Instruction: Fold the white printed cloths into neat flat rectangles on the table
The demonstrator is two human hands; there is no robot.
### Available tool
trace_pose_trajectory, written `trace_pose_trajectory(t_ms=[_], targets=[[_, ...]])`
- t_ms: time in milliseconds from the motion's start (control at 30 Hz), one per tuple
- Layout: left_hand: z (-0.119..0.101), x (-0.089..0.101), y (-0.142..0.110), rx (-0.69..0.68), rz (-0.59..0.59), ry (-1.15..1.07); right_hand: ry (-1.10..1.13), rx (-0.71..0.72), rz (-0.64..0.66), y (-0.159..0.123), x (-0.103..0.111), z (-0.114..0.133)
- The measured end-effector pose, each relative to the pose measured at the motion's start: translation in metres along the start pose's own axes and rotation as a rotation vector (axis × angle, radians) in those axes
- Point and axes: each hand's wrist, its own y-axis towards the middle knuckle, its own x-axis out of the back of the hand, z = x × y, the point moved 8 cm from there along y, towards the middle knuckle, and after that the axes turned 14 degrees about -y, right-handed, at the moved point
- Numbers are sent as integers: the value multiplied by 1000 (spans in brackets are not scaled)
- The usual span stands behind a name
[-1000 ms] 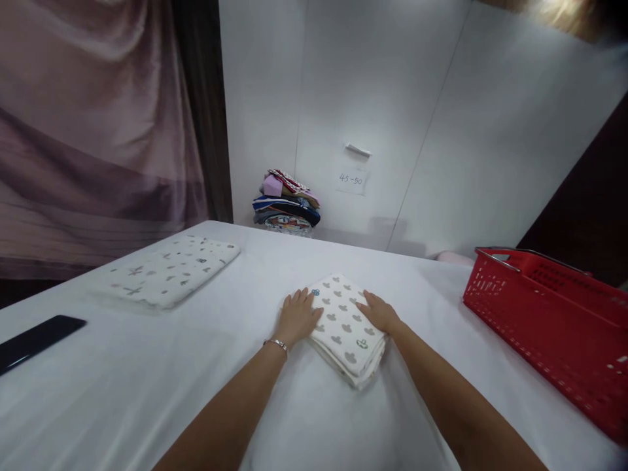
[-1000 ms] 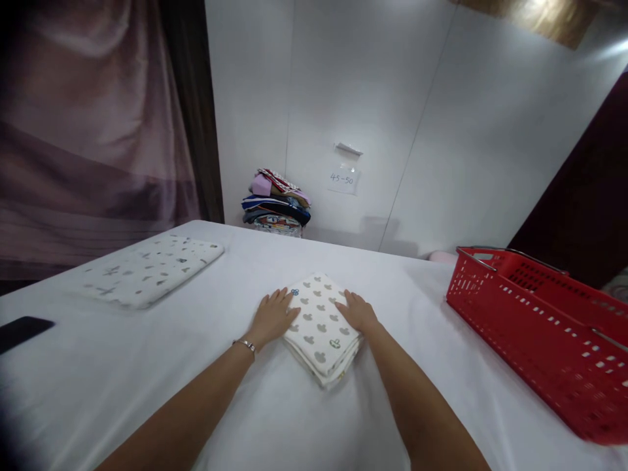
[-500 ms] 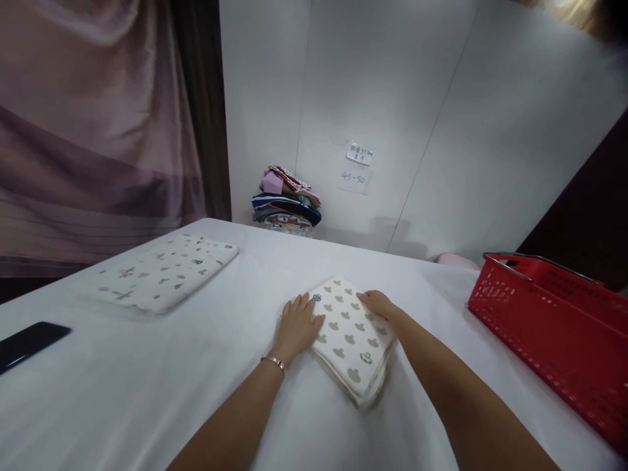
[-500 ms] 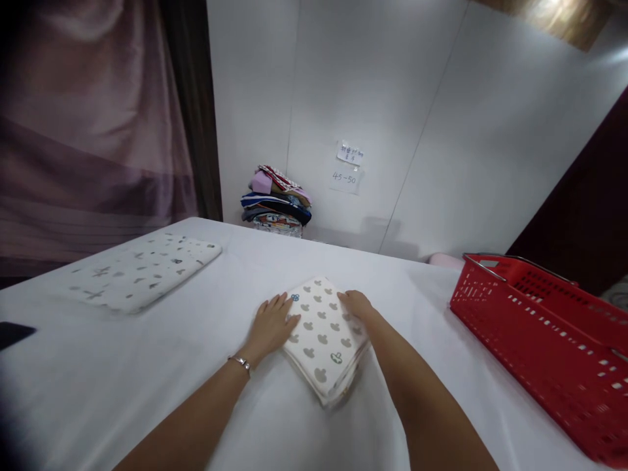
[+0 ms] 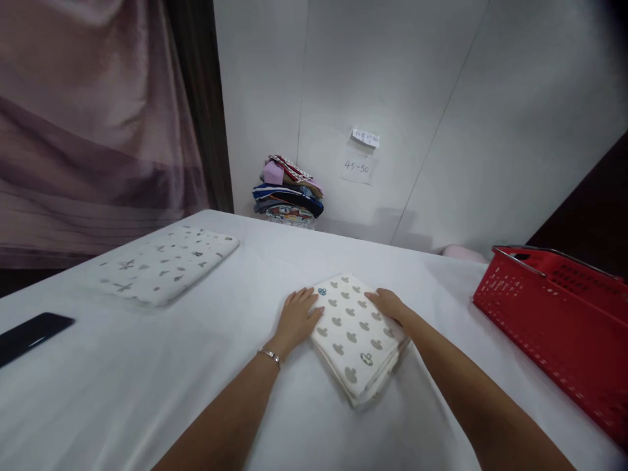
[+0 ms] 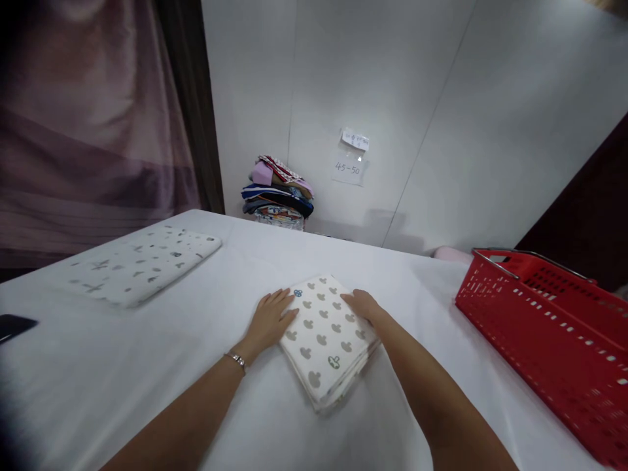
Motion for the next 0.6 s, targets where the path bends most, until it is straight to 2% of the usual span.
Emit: trace_pose_trajectory(t_ms=[133, 300, 367, 433, 600], targets=[[-3, -4, 0, -73, 11, -106, -39, -70, -12, -11, -5, -16], [-9, 1, -2, -41, 37, -125, -73, -101, -33, -18, -3, -19], [-24, 6, -6, -49, 56, -127, -88, -106, -42, -23, -2, -20], [-48, 7, -14, -96, 102, -138, -103, -110, -50, -28, -1, -22], [-113, -13, -52, -300, 284, -154, -131, -111, -77, -39, 2, -27]])
